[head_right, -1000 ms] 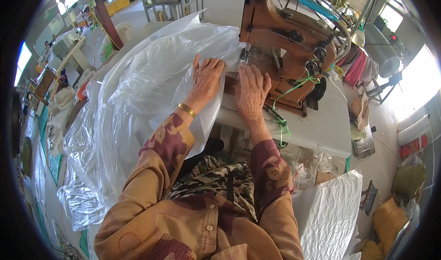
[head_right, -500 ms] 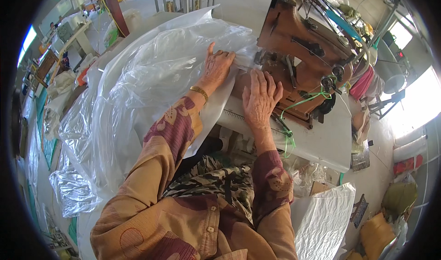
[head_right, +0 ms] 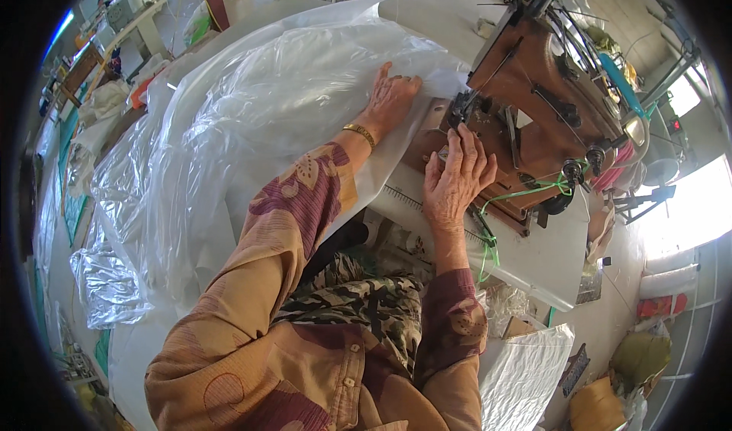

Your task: The person threads a sewing machine and sews a white plastic bag. They fold, align, and feed the bag through the machine, sewing along its edges to create seams.

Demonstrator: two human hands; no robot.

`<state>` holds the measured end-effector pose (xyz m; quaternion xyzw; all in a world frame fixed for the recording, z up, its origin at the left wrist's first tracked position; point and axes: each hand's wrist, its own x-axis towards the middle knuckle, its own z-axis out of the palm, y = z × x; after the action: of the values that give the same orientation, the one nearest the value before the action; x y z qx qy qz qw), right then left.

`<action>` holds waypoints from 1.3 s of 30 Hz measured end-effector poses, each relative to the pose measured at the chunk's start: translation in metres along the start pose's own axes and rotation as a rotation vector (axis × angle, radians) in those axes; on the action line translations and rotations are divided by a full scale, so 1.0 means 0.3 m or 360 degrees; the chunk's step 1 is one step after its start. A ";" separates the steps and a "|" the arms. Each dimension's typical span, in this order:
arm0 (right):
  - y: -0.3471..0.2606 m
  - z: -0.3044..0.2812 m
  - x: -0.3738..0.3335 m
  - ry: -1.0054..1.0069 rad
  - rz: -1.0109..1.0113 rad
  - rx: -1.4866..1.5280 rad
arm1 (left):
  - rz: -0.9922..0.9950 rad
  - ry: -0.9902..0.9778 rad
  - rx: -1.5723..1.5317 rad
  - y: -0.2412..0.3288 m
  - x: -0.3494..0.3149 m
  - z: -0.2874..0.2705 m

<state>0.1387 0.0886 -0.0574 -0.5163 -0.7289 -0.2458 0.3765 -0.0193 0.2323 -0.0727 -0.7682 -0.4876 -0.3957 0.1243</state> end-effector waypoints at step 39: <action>0.141 -0.422 -0.124 -0.1123 0.0252 0.0208 | -0.0840 0.0030 -0.0613 -0.065 -0.192 -0.152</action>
<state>0.2225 -0.0124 -0.0132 -0.5989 -0.7858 0.0244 0.1520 -0.0701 0.1782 -0.0887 -0.6210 -0.5849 -0.5063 -0.1258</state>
